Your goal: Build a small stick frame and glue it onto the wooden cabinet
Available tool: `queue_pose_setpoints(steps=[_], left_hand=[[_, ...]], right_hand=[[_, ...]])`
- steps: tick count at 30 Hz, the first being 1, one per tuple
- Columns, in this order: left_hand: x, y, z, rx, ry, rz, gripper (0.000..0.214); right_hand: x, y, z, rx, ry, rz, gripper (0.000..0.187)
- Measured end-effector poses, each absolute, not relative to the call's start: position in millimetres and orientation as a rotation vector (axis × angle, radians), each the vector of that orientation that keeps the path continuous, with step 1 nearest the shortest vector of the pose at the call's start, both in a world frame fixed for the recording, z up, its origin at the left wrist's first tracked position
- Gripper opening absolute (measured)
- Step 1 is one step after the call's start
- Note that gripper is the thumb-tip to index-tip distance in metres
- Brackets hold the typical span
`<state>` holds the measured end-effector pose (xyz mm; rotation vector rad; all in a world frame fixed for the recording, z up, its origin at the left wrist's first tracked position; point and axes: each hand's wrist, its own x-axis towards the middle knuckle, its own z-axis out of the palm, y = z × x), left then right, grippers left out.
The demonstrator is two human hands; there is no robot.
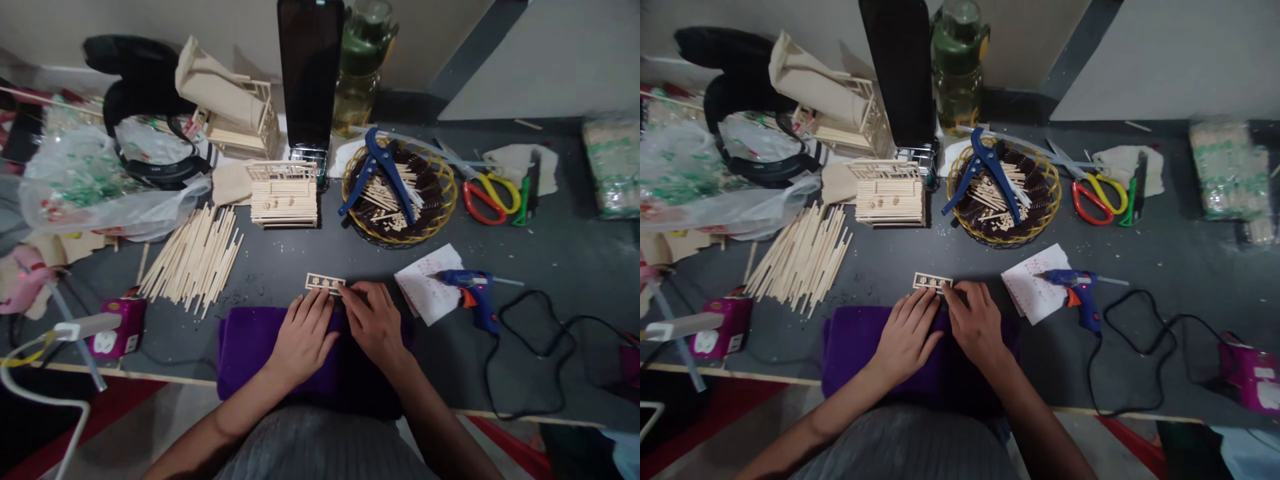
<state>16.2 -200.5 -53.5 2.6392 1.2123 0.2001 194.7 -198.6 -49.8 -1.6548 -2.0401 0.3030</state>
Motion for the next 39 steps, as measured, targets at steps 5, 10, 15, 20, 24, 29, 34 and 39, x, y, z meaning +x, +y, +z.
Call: queue_pose_setpoints(steps=[5, 10, 15, 20, 24, 29, 34, 39], left_hand=[[16.2, -200.2, -53.9, 2.629, 1.209, 0.174, 0.051], [16.0, -201.2, -55.2, 2.606, 1.208, 0.167, 0.05], [15.0, -202.5, -56.8, 2.585, 1.205, 0.161, 0.051], [14.9, -202.4, -55.7, 2.566, 1.203, 0.149, 0.051], [15.6, -202.4, -54.8, 2.575, 1.214, 0.165, 0.052], [16.1, -202.2, -54.5, 2.565, 1.216, 0.149, 0.051], [15.2, -201.9, -54.3, 2.568, 1.21, 0.134, 0.049], [15.4, -201.7, -54.4, 2.586, 1.219, 0.128, 0.051]], right_hand=[[188.9, -173.4, -48.1, -1.614, -2.109, 0.297, 0.021], [182.9, -157.5, -48.1, -1.537, -2.195, 0.391, 0.022], [179.2, -153.7, -50.9, -1.507, -2.274, 0.377, 0.024], [181.1, -156.4, -56.2, -1.482, -2.289, 0.341, 0.025], [186.1, -160.1, -58.4, -1.474, -2.225, 0.325, 0.03], [185.0, -158.6, -56.6, -1.391, -2.245, 0.332, 0.027], [180.4, -158.5, -57.6, -1.364, -2.275, 0.244, 0.025], [186.1, -167.5, -61.0, -1.389, -2.266, 0.22, 0.026]])
